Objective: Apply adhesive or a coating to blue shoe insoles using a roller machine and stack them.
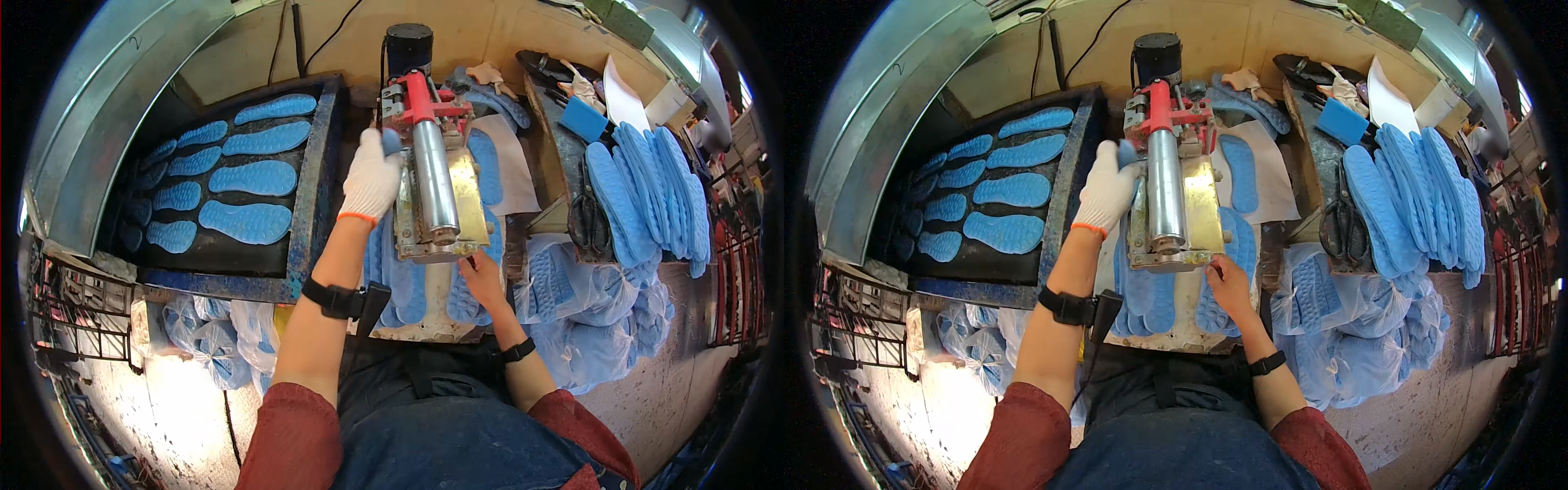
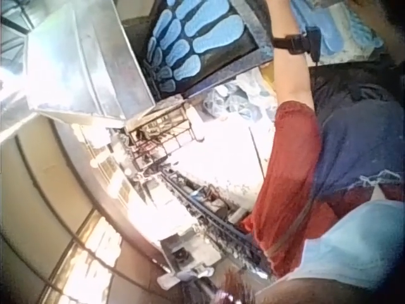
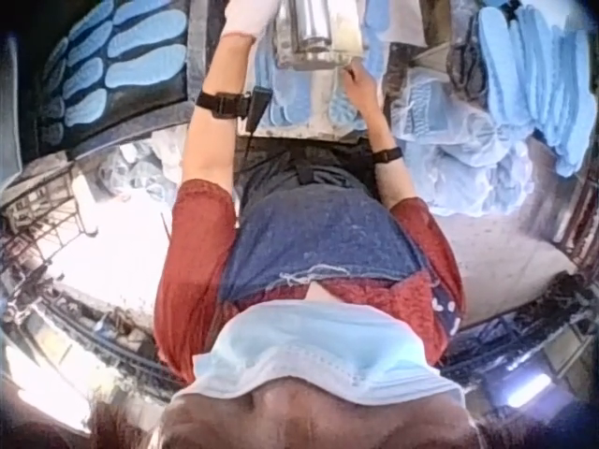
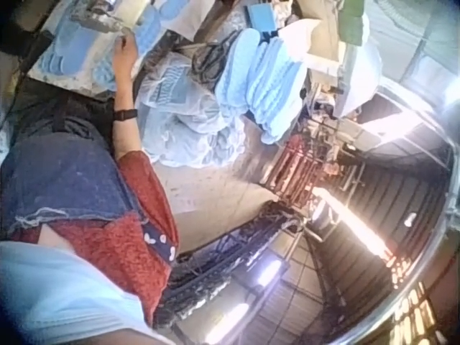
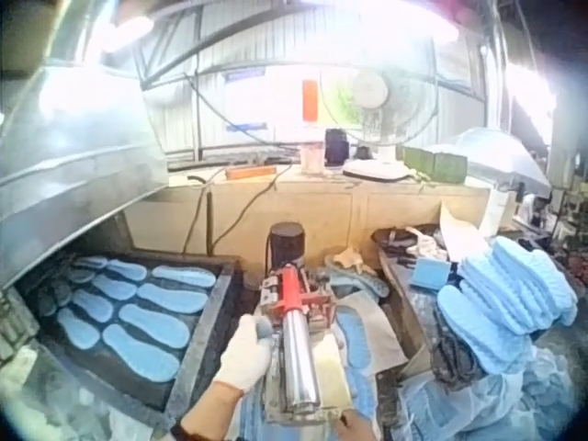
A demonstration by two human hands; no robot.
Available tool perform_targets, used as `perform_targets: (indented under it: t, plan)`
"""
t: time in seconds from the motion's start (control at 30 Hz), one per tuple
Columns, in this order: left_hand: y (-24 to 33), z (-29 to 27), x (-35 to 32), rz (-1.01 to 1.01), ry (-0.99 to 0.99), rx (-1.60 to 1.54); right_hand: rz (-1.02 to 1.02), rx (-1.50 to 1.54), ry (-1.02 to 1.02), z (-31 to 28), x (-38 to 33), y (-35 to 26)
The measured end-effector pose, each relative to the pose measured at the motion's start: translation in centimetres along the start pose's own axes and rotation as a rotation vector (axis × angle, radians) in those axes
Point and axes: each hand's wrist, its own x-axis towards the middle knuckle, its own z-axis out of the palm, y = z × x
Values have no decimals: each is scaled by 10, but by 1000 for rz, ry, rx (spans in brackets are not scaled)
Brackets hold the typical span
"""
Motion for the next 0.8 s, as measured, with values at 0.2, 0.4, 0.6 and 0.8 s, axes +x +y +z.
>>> perform_targets:
  t: [0.2, 0.4, 0.6, 0.8]
  plan:
    - [-79, 5, -14, -93, -14, -994, -23, -122, -22, 3, -2, 0]
    - [-85, -14, -66, -219, -217, -1516, 72, 149, -163, 7, -2, -16]
    - [-106, 4, -112, -220, -334, -1629, 231, 562, -569, 46, -20, -81]
    - [-115, 8, -125, -211, -425, -1560, 421, 912, -664, 40, -27, -68]
